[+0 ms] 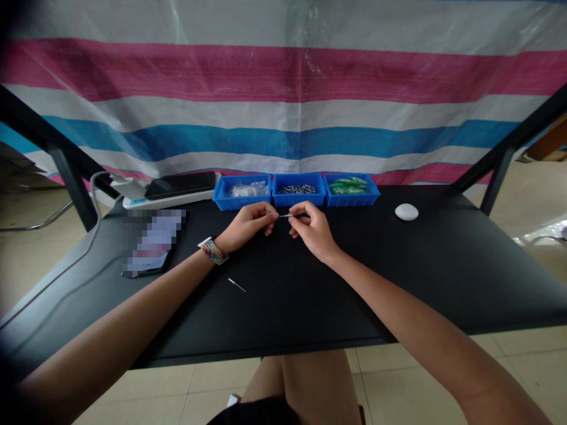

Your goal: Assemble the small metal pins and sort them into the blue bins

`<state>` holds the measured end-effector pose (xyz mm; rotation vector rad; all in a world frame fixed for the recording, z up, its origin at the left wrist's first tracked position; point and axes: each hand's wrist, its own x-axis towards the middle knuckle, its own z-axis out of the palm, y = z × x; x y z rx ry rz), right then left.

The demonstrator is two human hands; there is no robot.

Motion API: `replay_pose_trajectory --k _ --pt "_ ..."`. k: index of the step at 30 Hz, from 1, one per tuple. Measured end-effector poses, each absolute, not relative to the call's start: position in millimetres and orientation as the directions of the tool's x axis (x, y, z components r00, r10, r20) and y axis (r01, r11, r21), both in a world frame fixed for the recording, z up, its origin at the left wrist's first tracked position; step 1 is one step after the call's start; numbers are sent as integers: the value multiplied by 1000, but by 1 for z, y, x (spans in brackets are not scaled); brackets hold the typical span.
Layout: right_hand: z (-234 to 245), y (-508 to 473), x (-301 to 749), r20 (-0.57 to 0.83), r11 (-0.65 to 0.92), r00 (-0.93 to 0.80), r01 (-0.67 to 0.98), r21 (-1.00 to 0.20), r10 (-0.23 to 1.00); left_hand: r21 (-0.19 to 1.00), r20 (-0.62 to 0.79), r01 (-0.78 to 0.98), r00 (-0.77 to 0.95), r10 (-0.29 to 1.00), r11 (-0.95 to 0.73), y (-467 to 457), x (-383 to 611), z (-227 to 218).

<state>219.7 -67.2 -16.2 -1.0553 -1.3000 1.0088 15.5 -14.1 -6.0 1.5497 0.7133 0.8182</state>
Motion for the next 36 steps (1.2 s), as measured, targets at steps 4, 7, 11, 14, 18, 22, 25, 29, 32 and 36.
replay_pose_trajectory --k 4,7,11,14,18,22,25,29,32,36 --pt "-17 -66 221 197 198 22 -18 -980 980 992 119 -30 555 823 -123 -15 16 -4" --pt "-18 -66 223 187 188 19 -38 -981 982 992 123 -39 561 819 -122 -15 16 -3" --pt "-19 -66 222 212 212 17 -44 -976 977 993 108 -23 566 817 -115 -15 16 -2" --pt "-18 -67 220 251 252 30 -17 -968 967 994 106 -31 561 821 -107 -15 17 -3" --pt "-10 -66 227 338 329 86 110 -938 937 994 107 -91 554 825 -67 -14 17 -4" --pt "4 -52 251 594 494 232 371 -786 770 989 104 -143 571 814 -26 -13 17 -4" --pt "12 -39 268 724 528 244 543 -654 646 988 101 -150 568 817 -18 -14 17 -2" --pt "12 -41 268 732 564 -41 667 -487 680 990 101 -142 560 822 -25 -13 17 -4" --pt "8 -56 253 701 606 -167 661 -443 694 989 109 -145 560 821 -33 -12 17 -8" --pt "5 -85 224 617 692 -354 541 -478 703 985 132 -167 549 825 -46 -12 17 -8"
